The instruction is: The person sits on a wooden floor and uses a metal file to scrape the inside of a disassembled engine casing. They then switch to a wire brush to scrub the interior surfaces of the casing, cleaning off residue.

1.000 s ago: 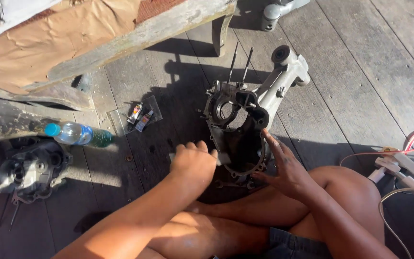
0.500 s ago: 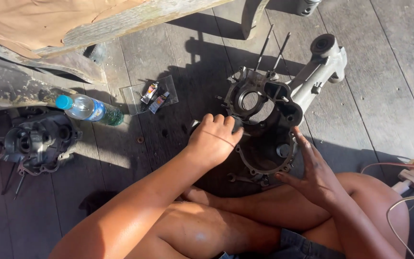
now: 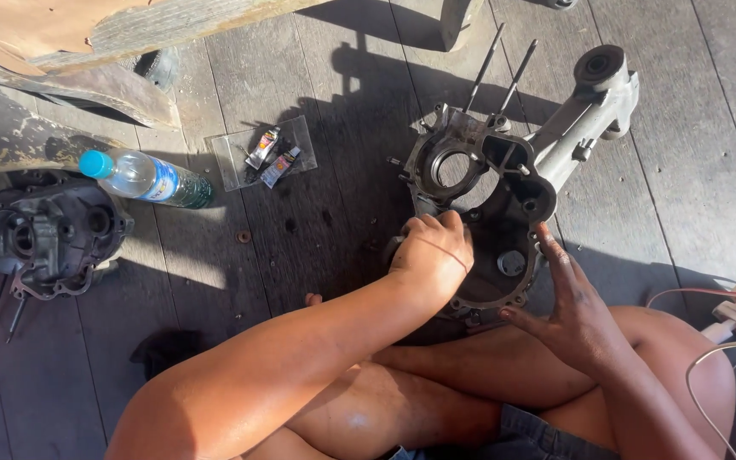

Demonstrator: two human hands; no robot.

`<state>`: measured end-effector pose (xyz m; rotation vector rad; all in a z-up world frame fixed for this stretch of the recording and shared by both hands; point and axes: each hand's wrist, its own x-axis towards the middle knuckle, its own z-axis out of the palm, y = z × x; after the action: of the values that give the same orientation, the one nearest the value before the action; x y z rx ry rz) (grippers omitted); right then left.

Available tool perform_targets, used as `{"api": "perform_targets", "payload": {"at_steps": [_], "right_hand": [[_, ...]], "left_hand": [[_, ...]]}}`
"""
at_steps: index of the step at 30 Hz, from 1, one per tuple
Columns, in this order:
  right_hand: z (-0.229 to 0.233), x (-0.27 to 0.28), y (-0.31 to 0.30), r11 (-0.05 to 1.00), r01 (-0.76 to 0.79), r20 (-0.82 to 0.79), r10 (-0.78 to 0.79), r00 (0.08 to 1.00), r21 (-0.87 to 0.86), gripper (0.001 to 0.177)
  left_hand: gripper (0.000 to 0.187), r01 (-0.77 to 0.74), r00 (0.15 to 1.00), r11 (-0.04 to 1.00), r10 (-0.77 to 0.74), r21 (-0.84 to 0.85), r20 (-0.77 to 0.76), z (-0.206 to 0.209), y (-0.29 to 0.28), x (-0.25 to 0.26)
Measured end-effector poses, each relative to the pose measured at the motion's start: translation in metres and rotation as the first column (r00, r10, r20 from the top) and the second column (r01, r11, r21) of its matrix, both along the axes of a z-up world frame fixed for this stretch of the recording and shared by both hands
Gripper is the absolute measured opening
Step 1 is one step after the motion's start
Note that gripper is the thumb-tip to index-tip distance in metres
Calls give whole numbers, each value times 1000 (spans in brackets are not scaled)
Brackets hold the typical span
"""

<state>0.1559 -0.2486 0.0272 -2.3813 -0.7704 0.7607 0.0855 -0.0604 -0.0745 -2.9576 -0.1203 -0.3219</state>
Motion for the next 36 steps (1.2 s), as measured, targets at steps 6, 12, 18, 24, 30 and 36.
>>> {"api": "perform_targets", "payload": {"at_steps": [6,12,18,24,30,36], "right_hand": [[-12,2,-8,979,-104,71,92,993,177,120],[-7,0,-5,979,-97,56,88,995,181,119],[-10,1,-6,983,-100,85,87,993,156,121],[-9,1,-6,979,-101,61,92,994,175,119],[-13,2,-12,968,-167,147,141,979,189,118],[-17,4,-14,983,-128,107,114,988,129,119]], "left_hand": [[9,42,962,986,4,164,-273,39,-3,-8],[12,144,867,984,-179,-109,-466,39,3,-19],[16,114,936,989,-74,96,-344,30,-5,-19],[10,69,986,998,-69,-6,-154,37,14,2],[9,272,905,962,-267,-33,-330,46,18,-17],[20,50,975,992,-22,119,-222,39,14,-23]]}}
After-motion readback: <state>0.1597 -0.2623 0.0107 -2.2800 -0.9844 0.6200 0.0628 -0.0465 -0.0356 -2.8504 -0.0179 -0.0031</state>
